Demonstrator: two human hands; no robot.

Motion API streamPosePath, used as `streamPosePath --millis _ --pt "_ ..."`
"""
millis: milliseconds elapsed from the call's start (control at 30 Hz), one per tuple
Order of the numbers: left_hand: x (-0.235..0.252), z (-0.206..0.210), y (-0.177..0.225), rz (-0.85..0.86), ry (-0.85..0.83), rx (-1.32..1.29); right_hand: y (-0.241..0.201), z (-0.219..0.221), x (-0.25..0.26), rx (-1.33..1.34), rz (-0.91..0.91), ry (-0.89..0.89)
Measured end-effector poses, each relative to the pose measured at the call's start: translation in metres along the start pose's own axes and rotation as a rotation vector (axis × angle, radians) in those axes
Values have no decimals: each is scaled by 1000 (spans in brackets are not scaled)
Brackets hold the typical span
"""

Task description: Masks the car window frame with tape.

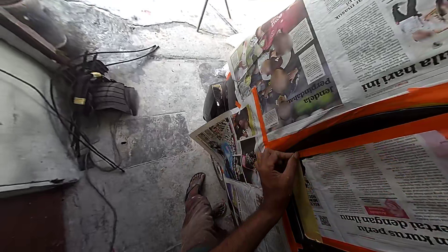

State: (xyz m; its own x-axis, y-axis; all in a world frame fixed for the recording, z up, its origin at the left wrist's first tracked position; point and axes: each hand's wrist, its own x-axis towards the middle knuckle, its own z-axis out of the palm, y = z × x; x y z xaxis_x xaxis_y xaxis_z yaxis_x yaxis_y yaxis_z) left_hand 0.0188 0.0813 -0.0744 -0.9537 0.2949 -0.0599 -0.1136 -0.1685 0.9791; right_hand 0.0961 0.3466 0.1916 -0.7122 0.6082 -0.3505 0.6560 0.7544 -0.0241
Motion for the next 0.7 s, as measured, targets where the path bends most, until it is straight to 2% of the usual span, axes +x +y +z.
streamPosePath --millis 167,300,400,500,567,633,667,700 --pt "-2 2 -3 22 21 26 -4 -3 11 27 85 14" --pt "-3 4 -5 36 33 31 -27 -11 23 11 203 -53" --pt "-3 4 -4 35 37 43 -6 -5 42 146 81 -54" --pt "-2 2 -3 25 15 86 -8 -4 53 274 94 -89" --pt "1 -2 -1 -13 -22 122 -13 -8 54 174 3 -96" --pt "3 -6 1 -55 -46 111 -29 -13 49 -20 31 -60" --pt "4 -9 2 -73 -54 91 -40 -20 44 -100 79 -99" --pt "4 -14 1 -87 -66 73 -37 -15 38 -113 31 -32"
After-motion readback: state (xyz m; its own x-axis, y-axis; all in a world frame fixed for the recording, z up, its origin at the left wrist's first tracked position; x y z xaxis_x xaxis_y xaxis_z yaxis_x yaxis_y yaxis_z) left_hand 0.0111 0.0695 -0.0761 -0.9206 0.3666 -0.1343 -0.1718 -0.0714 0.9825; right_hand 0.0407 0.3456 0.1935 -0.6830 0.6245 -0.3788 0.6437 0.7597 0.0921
